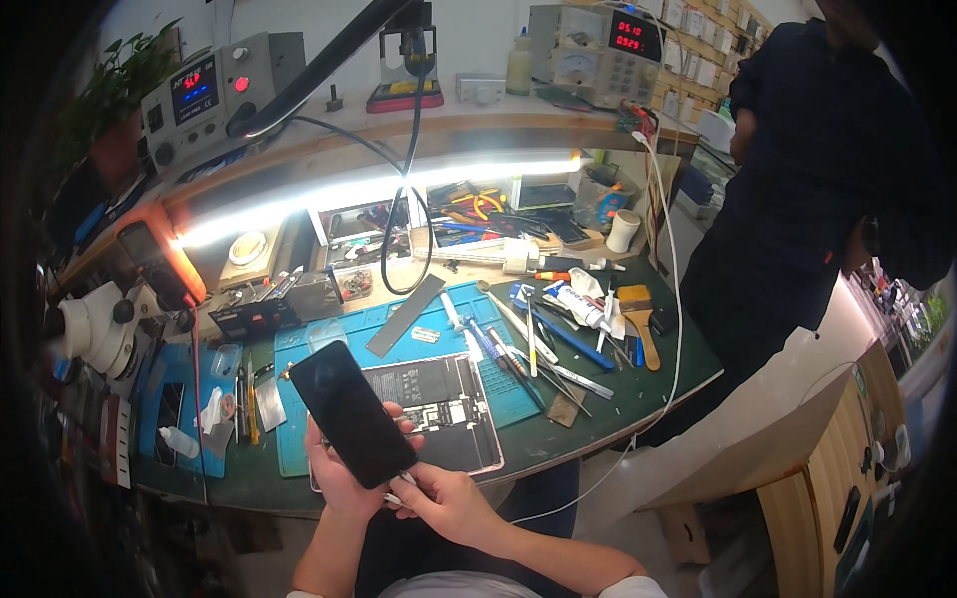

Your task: The person uses tweezers to remove a ribbon cable from a disassembled smartphone, then connects a charging cable to a separate phone to test it. The person continues to manipulate internal components of the disassembled phone with tweezers and fingers.

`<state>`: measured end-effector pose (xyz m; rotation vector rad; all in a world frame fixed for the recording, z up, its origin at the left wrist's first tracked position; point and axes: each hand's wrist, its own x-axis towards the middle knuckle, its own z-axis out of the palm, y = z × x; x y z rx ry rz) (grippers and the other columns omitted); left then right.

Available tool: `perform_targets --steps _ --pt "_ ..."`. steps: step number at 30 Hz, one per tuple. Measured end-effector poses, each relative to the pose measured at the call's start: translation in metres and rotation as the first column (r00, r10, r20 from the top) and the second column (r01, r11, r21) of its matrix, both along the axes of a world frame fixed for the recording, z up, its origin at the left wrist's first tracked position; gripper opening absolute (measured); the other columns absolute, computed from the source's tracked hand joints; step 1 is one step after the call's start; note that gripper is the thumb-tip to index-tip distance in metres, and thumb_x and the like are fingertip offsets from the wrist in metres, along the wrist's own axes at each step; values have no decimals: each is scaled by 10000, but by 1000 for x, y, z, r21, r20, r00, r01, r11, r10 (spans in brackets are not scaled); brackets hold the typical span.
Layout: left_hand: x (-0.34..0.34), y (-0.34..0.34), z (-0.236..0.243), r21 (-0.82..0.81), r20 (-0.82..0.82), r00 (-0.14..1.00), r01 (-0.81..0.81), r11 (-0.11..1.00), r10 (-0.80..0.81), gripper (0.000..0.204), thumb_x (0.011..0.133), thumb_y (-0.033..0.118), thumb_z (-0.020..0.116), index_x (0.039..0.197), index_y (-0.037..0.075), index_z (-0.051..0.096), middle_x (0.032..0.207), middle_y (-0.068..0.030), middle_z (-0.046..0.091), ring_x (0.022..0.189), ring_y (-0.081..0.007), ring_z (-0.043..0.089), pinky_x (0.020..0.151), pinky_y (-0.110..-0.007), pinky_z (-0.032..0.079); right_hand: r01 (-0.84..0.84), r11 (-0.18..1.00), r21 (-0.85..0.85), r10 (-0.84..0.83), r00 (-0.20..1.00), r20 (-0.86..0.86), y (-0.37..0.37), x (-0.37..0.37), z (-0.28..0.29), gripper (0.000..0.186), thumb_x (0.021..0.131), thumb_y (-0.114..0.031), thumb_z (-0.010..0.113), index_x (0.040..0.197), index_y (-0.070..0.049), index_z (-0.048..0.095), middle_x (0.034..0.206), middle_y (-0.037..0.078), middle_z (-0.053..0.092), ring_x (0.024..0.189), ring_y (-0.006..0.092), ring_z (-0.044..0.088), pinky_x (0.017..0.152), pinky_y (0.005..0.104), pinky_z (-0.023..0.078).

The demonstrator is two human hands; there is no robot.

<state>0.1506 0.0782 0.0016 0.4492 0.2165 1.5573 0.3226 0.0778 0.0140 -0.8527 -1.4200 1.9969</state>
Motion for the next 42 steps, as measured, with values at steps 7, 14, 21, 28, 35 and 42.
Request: perform_targets --steps 7,14,21,28,35,42 --pt "1 0 2 -9 -32 999 -14 1000 14 966 1029 746 232 1434 -81 525 1369 -218 600 1238 -356 636 1092 -552 527 41 999 7 -41 999 -21 -1 -2 -5 316 1118 -224 616 1236 61 680 1060 103 769 934 129 755 834 272 639" --pt "1 0 -1 -12 -41 999 -20 1000 19 946 1036 735 230 1456 -64 516 1379 -216 596 1255 -357 628 1103 -552 525 32 999 -1 -32 999 -27 -1 -1 -2 313 1116 -226 619 1211 65 687 1051 101 769 937 131 757 837 272 641" --pt "1 1 -4 24 -69 997 -17 1000 19 952 1043 744 240 1476 -60 507 1403 -216 589 1268 -358 624 1116 -551 518 30 1000 -2 -30 999 -16 0 -1 -6 316 1116 -218 617 1239 66 680 1068 98 763 949 132 756 848 276 646" --pt "-2 2 -7 20 -41 999 11 1000 -11 960 1045 747 235 1499 -58 496 1436 -236 585 1284 -381 633 1131 -569 507 36 999 -21 -36 998 -43 -2 -2 -6 319 1120 -201 609 1284 67 666 1087 97 762 963 131 754 853 274 642" --pt "-3 3 -7 46 3 999 40 998 -40 947 1053 727 215 1494 -58 510 1439 -252 600 1285 -403 642 1139 -557 503 4 1000 28 -4 1000 21 1 2 -4 324 1131 -188 586 1313 73 645 1142 114 757 1042 170 752 936 300 614" --pt "-5 4 -7 30 -62 998 35 999 -33 945 1056 721 190 1493 -48 524 1433 -249 612 1292 -404 641 1152 -532 495 103 992 71 -102 995 -19 -3 -2 -12 287 1125 -229 603 1184 30 712 1026 73 785 945 92 727 829 260 584"
